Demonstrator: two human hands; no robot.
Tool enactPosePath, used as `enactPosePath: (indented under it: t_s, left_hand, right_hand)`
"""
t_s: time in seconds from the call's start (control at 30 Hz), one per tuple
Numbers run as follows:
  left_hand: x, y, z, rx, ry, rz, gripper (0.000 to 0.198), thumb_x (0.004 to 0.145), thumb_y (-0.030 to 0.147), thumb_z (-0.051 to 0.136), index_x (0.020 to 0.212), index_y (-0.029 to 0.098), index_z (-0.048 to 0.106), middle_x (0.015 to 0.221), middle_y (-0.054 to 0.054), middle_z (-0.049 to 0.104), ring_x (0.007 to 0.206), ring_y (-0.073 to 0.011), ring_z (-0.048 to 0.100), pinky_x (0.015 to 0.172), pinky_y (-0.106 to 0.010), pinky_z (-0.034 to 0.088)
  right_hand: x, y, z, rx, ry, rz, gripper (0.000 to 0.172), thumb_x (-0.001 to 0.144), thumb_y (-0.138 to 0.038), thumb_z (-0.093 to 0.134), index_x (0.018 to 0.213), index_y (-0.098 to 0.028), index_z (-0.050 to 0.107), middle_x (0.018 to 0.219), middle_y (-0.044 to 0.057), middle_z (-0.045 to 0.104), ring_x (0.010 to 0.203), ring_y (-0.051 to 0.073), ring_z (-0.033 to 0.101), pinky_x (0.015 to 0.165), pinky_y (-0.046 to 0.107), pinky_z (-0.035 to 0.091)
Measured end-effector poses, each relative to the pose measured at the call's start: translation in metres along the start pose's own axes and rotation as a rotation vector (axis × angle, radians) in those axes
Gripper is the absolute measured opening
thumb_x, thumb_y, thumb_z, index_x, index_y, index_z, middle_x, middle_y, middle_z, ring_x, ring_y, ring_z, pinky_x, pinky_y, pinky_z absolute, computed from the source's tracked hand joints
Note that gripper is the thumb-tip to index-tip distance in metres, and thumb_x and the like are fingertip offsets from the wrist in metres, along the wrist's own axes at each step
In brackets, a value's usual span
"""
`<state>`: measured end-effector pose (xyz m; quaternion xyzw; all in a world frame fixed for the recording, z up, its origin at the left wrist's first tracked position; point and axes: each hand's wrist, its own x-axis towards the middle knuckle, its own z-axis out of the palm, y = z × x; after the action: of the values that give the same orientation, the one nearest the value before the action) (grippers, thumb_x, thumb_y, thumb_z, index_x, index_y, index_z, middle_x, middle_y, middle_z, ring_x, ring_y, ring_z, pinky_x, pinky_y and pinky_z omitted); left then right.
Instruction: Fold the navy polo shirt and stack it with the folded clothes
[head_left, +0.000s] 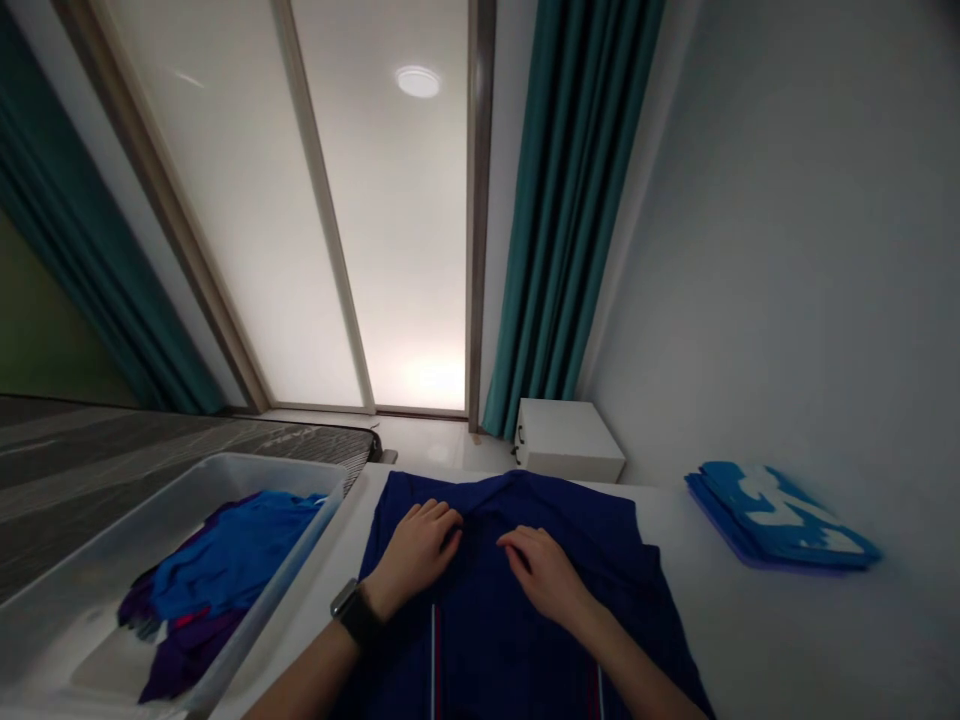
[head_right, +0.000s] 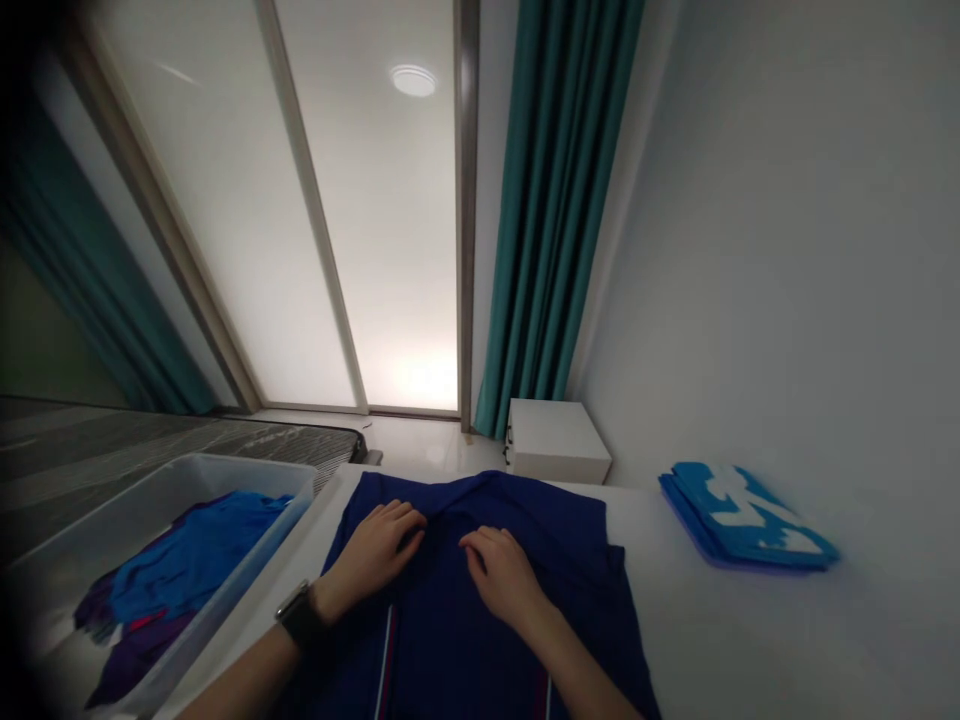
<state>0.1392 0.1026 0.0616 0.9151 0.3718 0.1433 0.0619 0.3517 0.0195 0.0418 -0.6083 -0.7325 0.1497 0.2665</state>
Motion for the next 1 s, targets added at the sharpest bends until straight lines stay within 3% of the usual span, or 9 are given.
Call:
enactPosePath:
  t_s: [0.27,0.43,0.67,0.87,1.0]
  left_hand:
    - [0.066,0.082,0.037,-0.135,-0.061,0.324,0.023,0.091,0.020,0.050,0.110,0.023,0.061,0.105,-0.005,0.061,0.098,-0.0223,0.055,0.085,-0.035,0.040]
    - [0.091,0.122,0.065,-0.142,-0.062,0.355,0.030,0.089,0.023,0.051,0.118,0.022,0.058,0.114,-0.008,0.058,0.106,-0.0249,0.051,0.090,-0.038,0.040]
    - [0.093,0.128,0.100,-0.164,-0.026,0.299,0.030,0.090,0.022,0.050,0.119,0.023,0.057,0.118,-0.008,0.056,0.112,-0.0257,0.048,0.096,-0.042,0.037]
    - [0.090,0.126,0.104,-0.173,-0.005,0.294,0.031,0.090,0.018,0.047,0.119,0.024,0.057,0.119,-0.007,0.055,0.112,-0.0249,0.047,0.097,-0.041,0.036]
    - [0.090,0.126,0.102,-0.181,-0.010,0.289,0.030,0.090,0.018,0.048,0.118,0.024,0.057,0.119,-0.007,0.056,0.111,-0.0250,0.048,0.096,-0.042,0.036]
  right_hand:
    - [-0.029,0.054,-0.035,-0.149,0.156,0.140,0.027,0.093,-0.013,0.042,0.098,-0.022,0.067,0.097,0.003,0.069,0.095,0.019,0.060,0.087,0.032,0.039]
    - [-0.042,0.090,-0.053,-0.329,0.253,0.324,0.026,0.093,-0.015,0.040,0.093,-0.022,0.066,0.095,0.005,0.068,0.094,0.021,0.058,0.085,0.034,0.038]
    - [-0.039,0.147,-0.070,-0.478,0.334,0.626,0.019,0.091,-0.023,0.047,0.101,-0.021,0.062,0.099,0.007,0.068,0.098,0.022,0.061,0.083,0.032,0.038]
    - [-0.023,0.174,-0.071,-0.455,0.368,0.768,0.023,0.094,-0.032,0.045,0.097,-0.018,0.063,0.093,0.011,0.070,0.089,0.022,0.065,0.077,0.032,0.040]
    - [-0.013,0.181,-0.069,-0.426,0.373,0.758,0.019,0.091,-0.033,0.051,0.093,-0.019,0.063,0.097,0.010,0.069,0.093,0.022,0.064,0.078,0.032,0.041]
